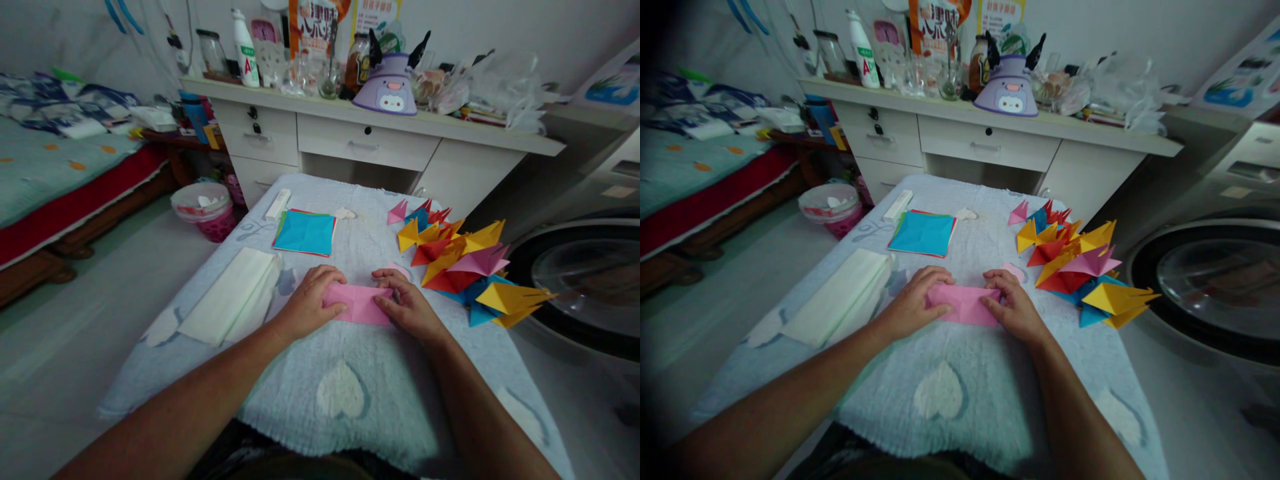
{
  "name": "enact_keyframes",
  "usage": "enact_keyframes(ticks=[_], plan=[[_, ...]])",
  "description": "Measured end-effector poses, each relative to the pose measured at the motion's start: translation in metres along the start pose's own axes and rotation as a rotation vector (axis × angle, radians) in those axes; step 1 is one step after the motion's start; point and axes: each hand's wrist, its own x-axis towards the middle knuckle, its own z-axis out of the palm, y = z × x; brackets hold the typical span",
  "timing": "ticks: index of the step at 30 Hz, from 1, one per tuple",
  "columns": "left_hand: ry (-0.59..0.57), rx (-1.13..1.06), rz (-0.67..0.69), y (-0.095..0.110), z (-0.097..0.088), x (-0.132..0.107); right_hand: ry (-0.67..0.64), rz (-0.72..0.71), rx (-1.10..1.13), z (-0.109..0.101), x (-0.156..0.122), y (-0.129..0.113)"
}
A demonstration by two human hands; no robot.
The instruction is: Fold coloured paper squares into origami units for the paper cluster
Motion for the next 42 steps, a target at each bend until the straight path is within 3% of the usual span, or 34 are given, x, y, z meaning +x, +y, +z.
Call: enact_keyframes(ticks=[5,11,17,26,33,38,42], plan=[[-0.007,-0.093,-0.046,0.003,-0.003,0.001,-0.034,-0.01,0.119,0.002,-0.001,-0.005],[-0.014,-0.15,-0.01,0.004,-0.005,0.001,-0.135,-0.027,0.15,-0.007,-0.001,-0.007],[0.097,-0.175,0.064,0.006,-0.014,0.001,-0.24,-0.082,-0.063,-0.016,-0.004,-0.001],[0.179,-0.184,0.163,0.012,-0.02,-0.001,0.036,-0.187,-0.207,-0.001,-0.001,0.001],[0.278,0.03,0.138,0.012,-0.021,-0.005,0.292,-0.227,-0.247,0.0,-0.003,-0.017],[0.308,0.28,0.104,0.01,-0.016,-0.005,0.379,-0.274,-0.41,-0.002,-0.007,-0.022],[0.245,0.384,0.189,0.013,-0.013,-0.006,0.372,-0.311,-0.53,-0.001,-0.006,-0.023]])
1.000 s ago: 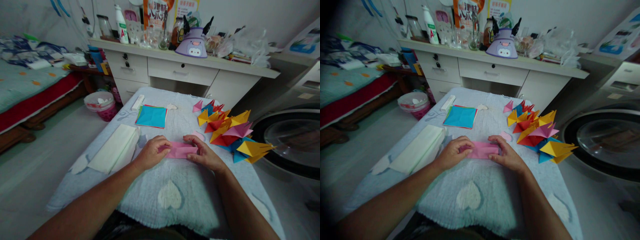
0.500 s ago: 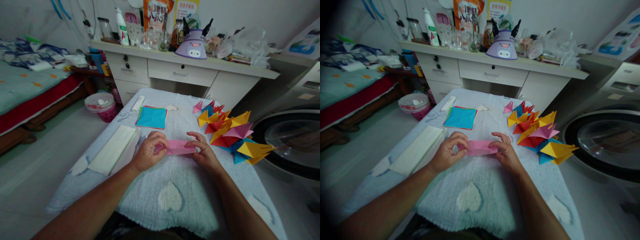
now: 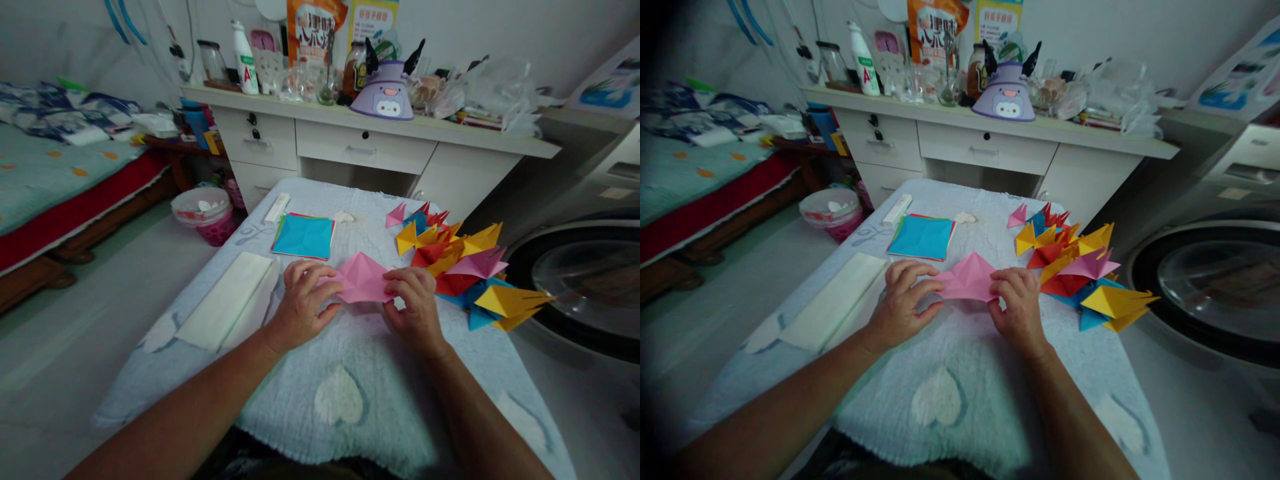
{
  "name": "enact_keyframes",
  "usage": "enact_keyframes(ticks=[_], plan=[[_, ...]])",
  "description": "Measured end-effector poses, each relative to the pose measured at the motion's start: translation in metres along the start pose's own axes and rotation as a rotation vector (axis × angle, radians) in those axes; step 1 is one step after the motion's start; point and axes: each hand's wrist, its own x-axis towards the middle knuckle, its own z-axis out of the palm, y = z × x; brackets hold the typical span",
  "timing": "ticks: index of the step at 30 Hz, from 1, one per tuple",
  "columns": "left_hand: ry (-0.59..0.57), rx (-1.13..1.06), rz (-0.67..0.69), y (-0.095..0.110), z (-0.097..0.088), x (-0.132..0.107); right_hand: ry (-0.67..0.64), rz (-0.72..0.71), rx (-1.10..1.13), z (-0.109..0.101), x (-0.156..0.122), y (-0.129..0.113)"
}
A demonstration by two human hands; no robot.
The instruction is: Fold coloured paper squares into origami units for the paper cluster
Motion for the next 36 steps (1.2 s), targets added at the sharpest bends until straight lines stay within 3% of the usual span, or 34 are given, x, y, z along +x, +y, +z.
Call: enact_keyframes(ticks=[4,9,19,29,36], plan=[[-0.067,-0.03,0.086,-0.001,0.003,-0.003,-0.064,-0.064,-0.031,0.003,-0.001,0.001],[-0.155,-0.187,0.121,-0.009,0.01,-0.006,-0.198,-0.042,0.045,0.004,-0.002,0.01],[-0.19,-0.16,0.176,-0.013,0.009,-0.007,-0.255,0.023,0.193,-0.008,0.003,0.029],[-0.468,-0.121,0.141,-0.009,-0.005,-0.002,-0.457,0.03,0.302,-0.014,0.002,0.018],[-0.556,-0.168,0.142,-0.012,-0.004,-0.002,-0.56,0.029,0.366,-0.011,0.002,0.02]])
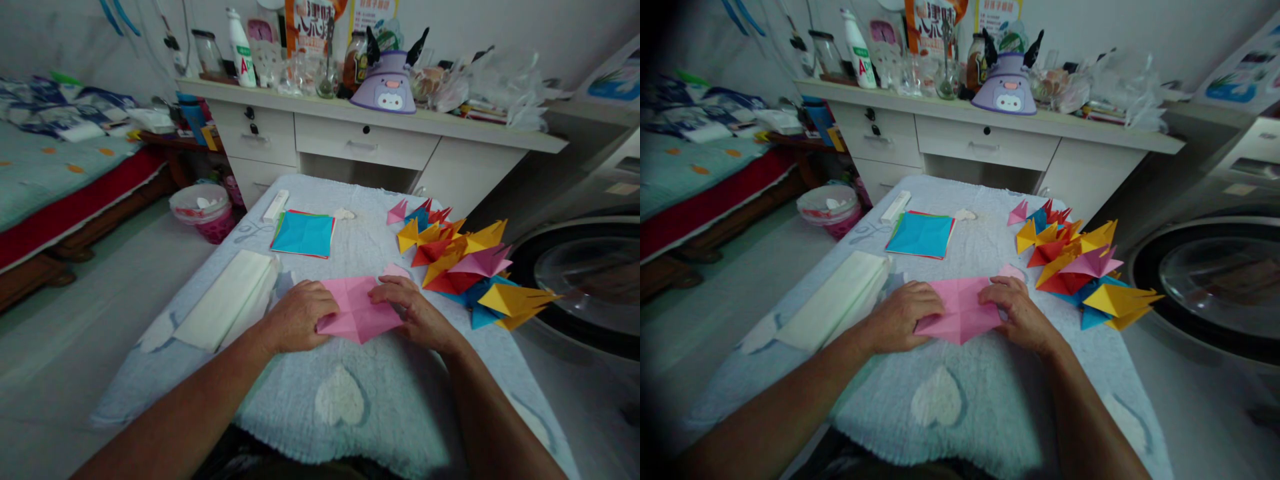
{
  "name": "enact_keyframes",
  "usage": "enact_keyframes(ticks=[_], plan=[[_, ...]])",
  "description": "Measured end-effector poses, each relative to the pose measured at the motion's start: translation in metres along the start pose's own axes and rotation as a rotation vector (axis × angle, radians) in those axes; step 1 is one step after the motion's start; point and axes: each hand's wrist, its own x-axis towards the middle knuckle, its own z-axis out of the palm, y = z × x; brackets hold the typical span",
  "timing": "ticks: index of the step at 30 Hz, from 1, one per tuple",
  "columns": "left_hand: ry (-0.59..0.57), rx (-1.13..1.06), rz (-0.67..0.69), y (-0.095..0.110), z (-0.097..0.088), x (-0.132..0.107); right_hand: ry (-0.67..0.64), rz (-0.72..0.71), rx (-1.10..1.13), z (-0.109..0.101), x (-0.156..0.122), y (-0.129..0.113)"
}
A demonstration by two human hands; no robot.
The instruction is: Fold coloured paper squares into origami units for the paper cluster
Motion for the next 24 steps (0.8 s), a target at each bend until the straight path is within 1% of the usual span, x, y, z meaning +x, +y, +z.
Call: enact_keyframes(ticks=[2,6,8,11,14,17,20,24], plan=[[-0.009,-0.017,0.005,0.001,-0.001,0.0,-0.019,-0.032,0.007,0.001,0.0,0.003],[0.008,-0.095,0.031,0.003,-0.002,0.002,-0.031,-0.046,-0.014,0.002,0.0,0.006],[0.012,-0.127,0.007,0.004,-0.001,0.002,-0.042,-0.036,-0.025,0.002,-0.001,0.006],[-0.007,-0.137,-0.078,0.005,0.001,0.002,-0.039,0.016,-0.035,0.002,-0.002,0.003],[-0.017,-0.166,-0.2,0.005,-0.001,0.003,-0.032,0.074,-0.021,0.003,-0.003,0.002],[0.05,-0.25,-0.328,0.005,-0.003,0.003,-0.015,0.124,-0.002,0.006,-0.003,0.004],[0.133,-0.305,-0.423,0.004,-0.003,0.004,0.025,0.165,0.008,0.011,-0.002,0.006],[0.159,-0.234,-0.517,0.002,0.001,0.006,0.045,0.165,-0.027,0.017,0.001,0.008]])
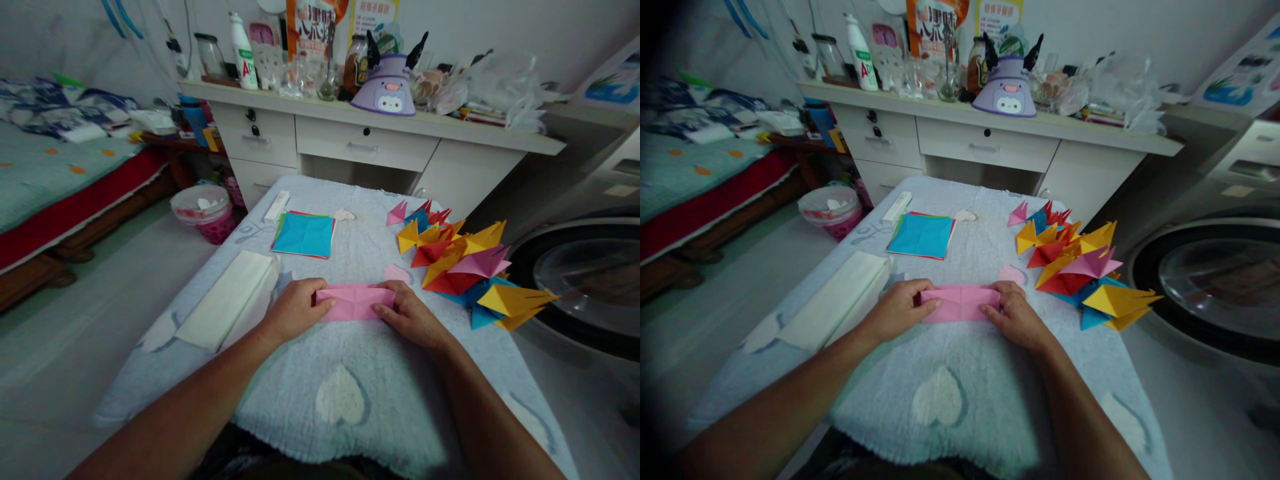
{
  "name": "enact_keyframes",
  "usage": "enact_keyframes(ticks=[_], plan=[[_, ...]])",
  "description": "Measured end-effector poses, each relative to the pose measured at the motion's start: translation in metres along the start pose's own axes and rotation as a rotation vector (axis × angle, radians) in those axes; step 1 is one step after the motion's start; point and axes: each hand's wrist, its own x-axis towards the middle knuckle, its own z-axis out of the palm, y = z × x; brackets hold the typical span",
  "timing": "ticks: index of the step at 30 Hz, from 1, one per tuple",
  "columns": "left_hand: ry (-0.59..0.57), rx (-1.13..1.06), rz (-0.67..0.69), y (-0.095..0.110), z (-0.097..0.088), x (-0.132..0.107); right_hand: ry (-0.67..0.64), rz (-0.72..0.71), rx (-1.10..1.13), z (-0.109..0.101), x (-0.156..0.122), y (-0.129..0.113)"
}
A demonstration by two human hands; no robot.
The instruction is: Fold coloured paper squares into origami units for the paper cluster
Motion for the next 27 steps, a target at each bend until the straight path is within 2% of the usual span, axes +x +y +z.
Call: enact_keyframes(ticks=[9,14,17,21,24,27], plan=[[0.06,0.177,0.025,-0.006,0.007,0.003,-0.011,0.022,-0.1,0.002,0.005,0.005],[0.082,0.19,0.037,-0.007,0.01,0.004,0.01,0.043,-0.1,0.006,0.006,0.007],[0.084,0.146,0.086,-0.006,0.009,0.004,0.049,0.052,-0.083,0.005,0.005,0.005],[0.12,0.123,0.174,-0.007,0.009,0.003,0.174,0.075,-0.015,0.002,0.003,0.006],[0.147,0.148,0.16,-0.01,0.01,0.003,0.236,0.059,0.027,0.001,0.004,0.01],[0.135,0.195,0.129,-0.012,0.013,0.004,0.222,0.055,0.046,0.004,0.005,0.012]])
